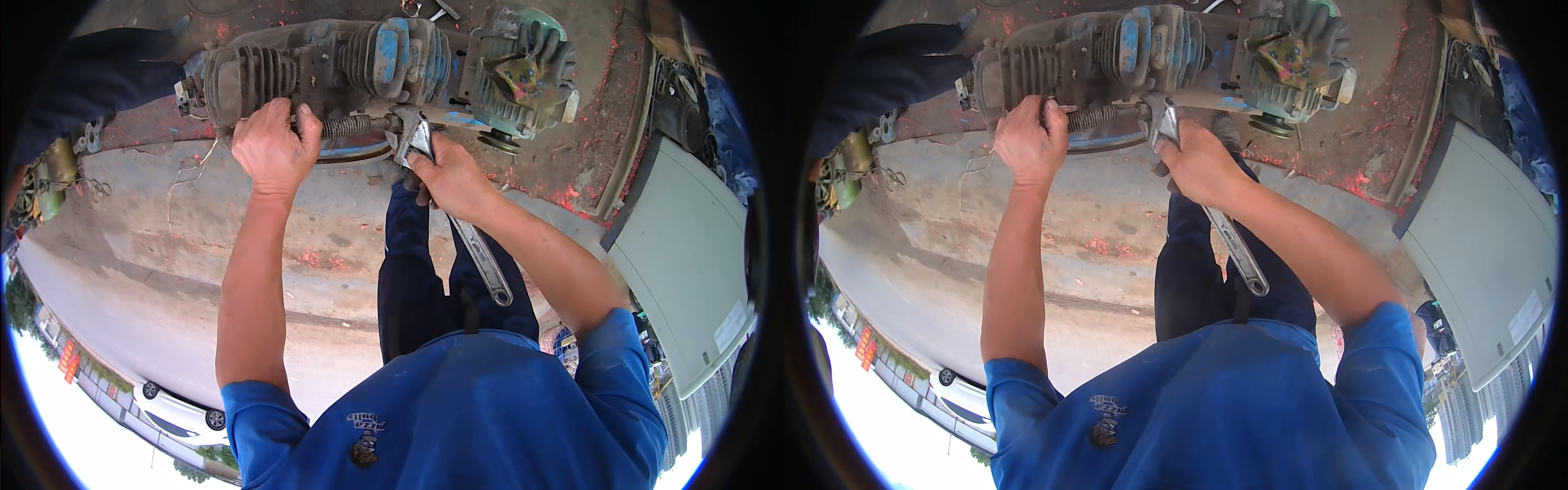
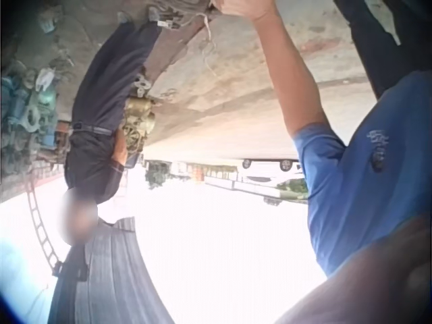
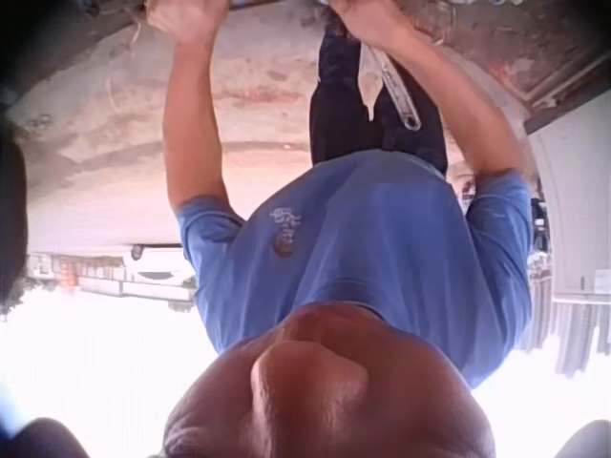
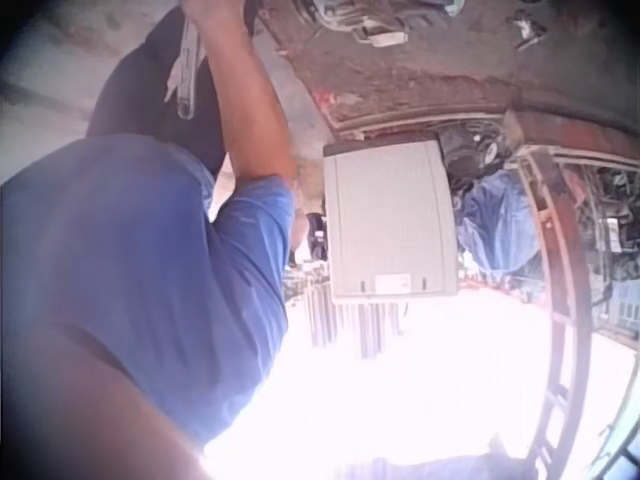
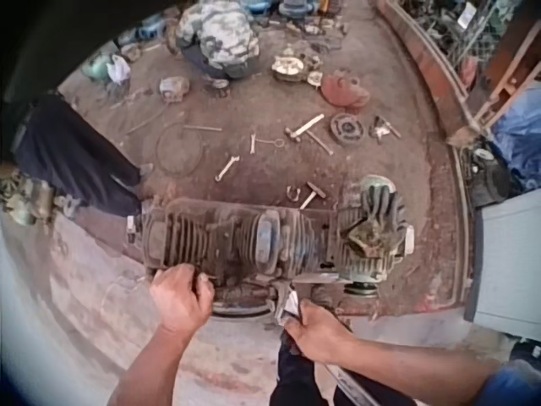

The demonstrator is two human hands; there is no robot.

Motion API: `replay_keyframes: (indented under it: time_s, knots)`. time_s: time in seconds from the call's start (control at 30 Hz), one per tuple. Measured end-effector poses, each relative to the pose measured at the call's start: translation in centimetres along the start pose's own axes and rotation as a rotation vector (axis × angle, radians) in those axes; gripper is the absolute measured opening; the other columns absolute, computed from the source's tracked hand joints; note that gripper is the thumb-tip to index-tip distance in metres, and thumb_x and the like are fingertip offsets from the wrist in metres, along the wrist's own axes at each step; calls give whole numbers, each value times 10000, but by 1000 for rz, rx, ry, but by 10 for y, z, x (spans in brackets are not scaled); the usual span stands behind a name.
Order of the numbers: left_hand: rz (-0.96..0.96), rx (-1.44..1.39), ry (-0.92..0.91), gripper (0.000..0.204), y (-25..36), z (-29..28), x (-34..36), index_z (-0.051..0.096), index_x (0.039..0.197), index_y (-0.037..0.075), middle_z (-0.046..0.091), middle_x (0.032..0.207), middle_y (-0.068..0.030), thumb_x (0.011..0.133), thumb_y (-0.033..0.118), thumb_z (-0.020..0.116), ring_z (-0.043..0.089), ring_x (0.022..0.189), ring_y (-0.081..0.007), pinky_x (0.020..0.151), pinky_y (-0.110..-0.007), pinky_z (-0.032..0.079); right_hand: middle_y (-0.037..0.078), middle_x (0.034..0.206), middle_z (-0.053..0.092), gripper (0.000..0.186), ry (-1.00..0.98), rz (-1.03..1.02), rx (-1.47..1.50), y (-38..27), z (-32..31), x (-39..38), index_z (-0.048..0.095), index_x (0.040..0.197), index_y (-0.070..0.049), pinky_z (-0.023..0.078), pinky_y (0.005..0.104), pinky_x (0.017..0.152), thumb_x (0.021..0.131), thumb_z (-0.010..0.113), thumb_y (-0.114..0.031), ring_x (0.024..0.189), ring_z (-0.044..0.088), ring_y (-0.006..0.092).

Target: The person works on a small engine mounted on a metal stand, using a hammer and wrench to loosen and remove bolts and components. The person removes a bolt and a small metal part from the engine and places them on the floor.

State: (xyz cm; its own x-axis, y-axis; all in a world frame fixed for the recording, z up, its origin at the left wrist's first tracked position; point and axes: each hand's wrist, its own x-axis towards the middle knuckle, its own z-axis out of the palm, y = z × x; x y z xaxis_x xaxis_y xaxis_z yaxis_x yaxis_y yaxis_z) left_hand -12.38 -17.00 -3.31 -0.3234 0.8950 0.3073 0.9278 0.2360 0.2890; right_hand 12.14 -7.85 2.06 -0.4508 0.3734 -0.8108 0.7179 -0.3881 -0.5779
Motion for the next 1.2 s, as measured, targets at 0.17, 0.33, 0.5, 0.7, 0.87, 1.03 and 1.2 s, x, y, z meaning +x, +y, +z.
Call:
replay_keyframes:
  time_s: [0.17,0.33,0.5,0.7,0.87,1.03,1.2]
  knots:
    - [21,-1,-2,190,2,-2,3,585,740,82,594,651,-86,816,241,657,609,621,-312,580,-431,445,150,749,640,327,-15,-35,-273,5,-14,20,540,1054,58,504,393,616,1004,540,-265,588,631,245]
    - [36,-2,-2,197,0,-1,3,584,744,80,593,652,-90,823,247,652,610,625,-314,582,-431,445,88,662,591,274,-46,-7,-301,-4,-23,17,541,1031,17,484,362,501,1012,551,-256,498,585,180]
    - [41,19,-11,197,-2,-1,1,592,754,80,592,651,-86,826,254,650,609,620,-311,580,-427,444,207,720,644,405,-105,39,-266,-19,-25,9,528,1012,115,530,439,666,1004,525,-290,621,681,298]
    - [43,-5,8,194,-1,1,3,606,769,79,600,655,-86,824,260,652,610,612,-308,573,-424,445,71,647,566,288,-18,16,-148,-2,-13,10,516,991,21,469,347,460,1015,550,-264,483,570,160]
    - [56,0,30,196,-2,2,1,609,770,76,597,646,-86,819,260,656,608,604,-308,561,-422,446,125,666,594,319,-96,1,-217,-21,-20,4,521,999,69,509,393,551,1017,518,-250,527,619,217]
    - [59,-6,27,200,-4,3,0,609,758,76,593,643,-90,817,261,657,601,592,-312,551,-424,442,160,701,620,333,-105,32,-246,-21,-19,6,530,1012,84,530,427,614,1018,507,-249,571,653,256]
    - [69,14,11,207,-3,3,3,593,740,81,585,637,-95,817,261,658,601,594,-318,554,-427,443,195,815,647,328,57,-46,-304,5,-6,12,531,1047,71,535,434,667,1016,517,-255,676,680,254]
